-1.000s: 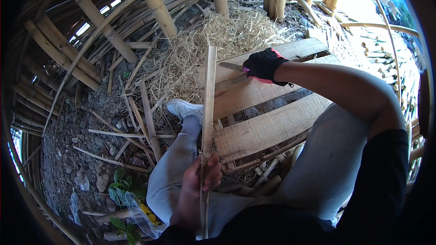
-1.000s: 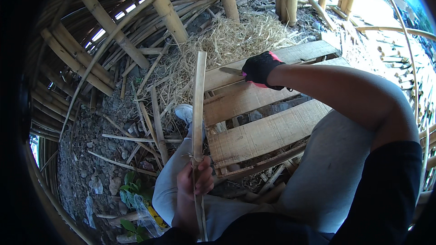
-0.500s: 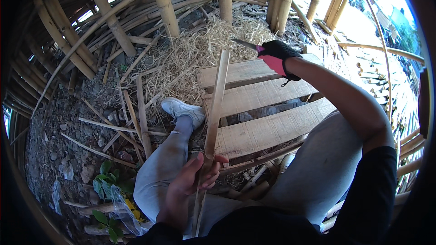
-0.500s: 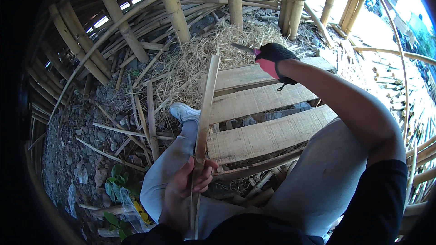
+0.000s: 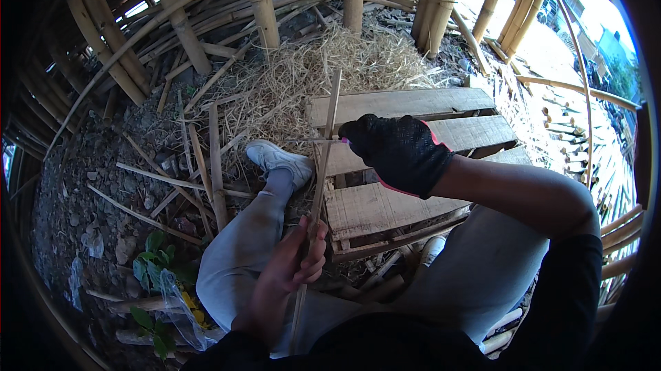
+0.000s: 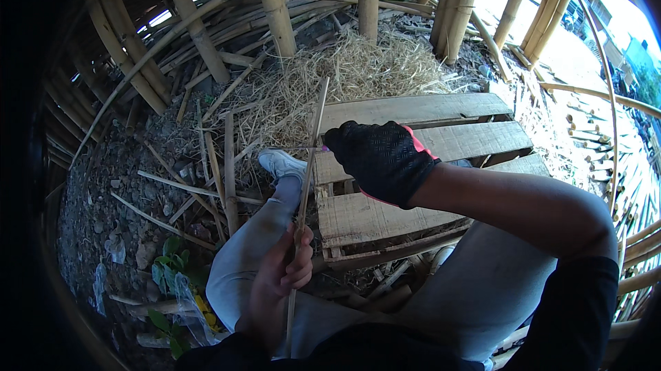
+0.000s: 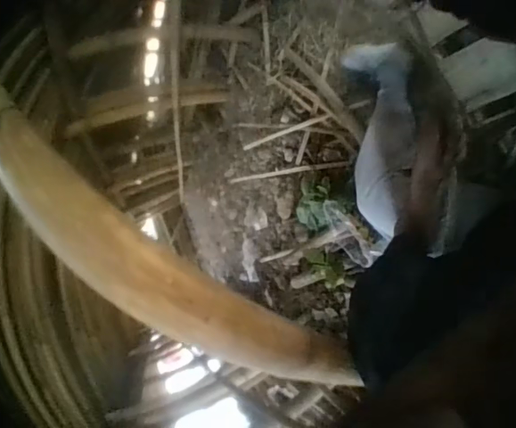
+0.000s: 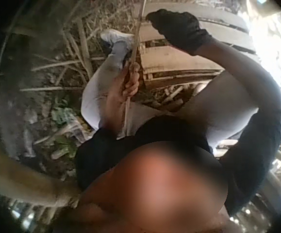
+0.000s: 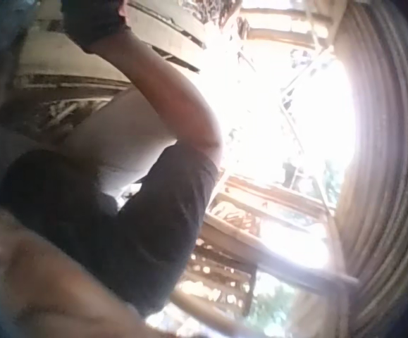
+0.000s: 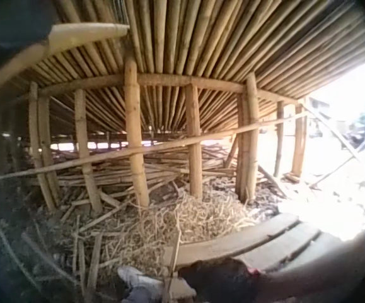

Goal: The person sits on the ground and uses a knife to shave and smooth a long bamboo stick. They repeatedly scrape along the stick's length, rotating it to work different sides and remove thin shavings.

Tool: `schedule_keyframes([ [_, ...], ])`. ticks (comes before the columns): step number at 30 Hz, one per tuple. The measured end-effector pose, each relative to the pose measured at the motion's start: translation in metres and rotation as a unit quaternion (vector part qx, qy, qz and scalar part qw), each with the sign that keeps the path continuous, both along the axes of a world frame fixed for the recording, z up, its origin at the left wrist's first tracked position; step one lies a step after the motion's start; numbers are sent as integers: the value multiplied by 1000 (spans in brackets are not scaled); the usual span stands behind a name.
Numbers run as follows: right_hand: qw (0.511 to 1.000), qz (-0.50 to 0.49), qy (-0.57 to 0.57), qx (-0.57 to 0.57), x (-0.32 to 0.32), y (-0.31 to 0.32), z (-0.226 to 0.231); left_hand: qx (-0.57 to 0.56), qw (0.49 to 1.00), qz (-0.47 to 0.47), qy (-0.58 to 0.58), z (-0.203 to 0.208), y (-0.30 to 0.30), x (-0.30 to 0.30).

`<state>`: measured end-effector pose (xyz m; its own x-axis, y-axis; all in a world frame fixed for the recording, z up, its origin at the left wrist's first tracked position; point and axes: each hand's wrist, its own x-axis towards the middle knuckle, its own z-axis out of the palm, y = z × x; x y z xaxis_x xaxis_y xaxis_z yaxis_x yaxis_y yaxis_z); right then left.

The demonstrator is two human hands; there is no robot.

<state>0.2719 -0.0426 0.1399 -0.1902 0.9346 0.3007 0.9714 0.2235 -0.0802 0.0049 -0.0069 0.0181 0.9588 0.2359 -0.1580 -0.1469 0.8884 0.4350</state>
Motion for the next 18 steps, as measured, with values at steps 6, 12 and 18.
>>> schedule_keyframes([
  [6, 995, 44, -79, 43, -26, -11, -7, -79, 996, -18, -45, 3, -4, 4],
  [12, 983, 45, -141, 107, -10, 5, -10, -166, 973, -50, -154, -5, -7, -2],
  [18, 991, 126, 21, 47, -8, -12, -50, -139, 988, -57, -30, -11, -18, 3],
])
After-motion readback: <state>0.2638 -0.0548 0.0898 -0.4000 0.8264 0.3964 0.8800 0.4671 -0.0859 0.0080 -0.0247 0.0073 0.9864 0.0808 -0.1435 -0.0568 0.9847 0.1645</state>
